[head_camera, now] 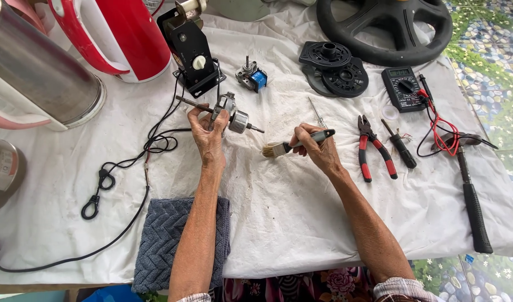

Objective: A person is cleaning and inspecting the internal components of a small electric motor using a brush and a small metal tool.

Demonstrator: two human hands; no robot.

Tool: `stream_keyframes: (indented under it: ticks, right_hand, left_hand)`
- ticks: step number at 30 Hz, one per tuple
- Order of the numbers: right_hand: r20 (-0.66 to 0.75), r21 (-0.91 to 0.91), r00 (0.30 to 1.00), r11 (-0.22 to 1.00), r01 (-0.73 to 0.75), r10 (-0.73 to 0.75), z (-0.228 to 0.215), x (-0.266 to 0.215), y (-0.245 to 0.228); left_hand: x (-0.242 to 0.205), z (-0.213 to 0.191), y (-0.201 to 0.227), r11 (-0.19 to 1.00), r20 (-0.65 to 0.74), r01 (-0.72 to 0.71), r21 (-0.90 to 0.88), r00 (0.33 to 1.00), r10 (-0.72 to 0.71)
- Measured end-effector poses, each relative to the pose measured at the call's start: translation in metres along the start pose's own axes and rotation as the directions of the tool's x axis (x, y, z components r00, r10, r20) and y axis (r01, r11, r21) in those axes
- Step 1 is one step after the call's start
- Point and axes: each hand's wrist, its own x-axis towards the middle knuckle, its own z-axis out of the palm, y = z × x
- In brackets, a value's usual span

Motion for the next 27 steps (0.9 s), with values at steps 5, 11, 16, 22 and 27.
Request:
stream_keyframes:
  ticks: [5,11,16,22,27]
  right_hand:
    - [-0.176,0.003,0.982,0.998,0.067,-0.065,-0.024,0.000,0.028]
    - [-0.297,0.258,0.947,0.944,0.206,-0.125,-0.007,0.002,0.027]
    - [-0.206,0.316,0.974,0.936,0.153,-0.090,0.007,0.002,0.033]
    - [-0.201,0.325,0.975,0.933,0.154,-0.091,0.004,0.006,0.041]
    - [-0.203,0.269,0.975,0.953,0.141,-0.087,0.001,0.009,0.051]
  left_hand:
    - [0.005,0.000,-0.034,0.998,0.022,-0.026,0.063,0.999,0.025]
    - [-0.008,0.003,-0.001,0.981,0.045,-0.020,0.194,0.999,0.011]
    - [-0.014,0.000,0.009,0.946,0.091,0.014,0.325,0.995,-0.046]
    - [-0.010,-0.002,0.009,0.902,0.112,0.053,0.428,0.987,-0.111]
    - [-0.012,0.000,0.011,0.929,0.163,0.097,0.357,0.973,-0.164]
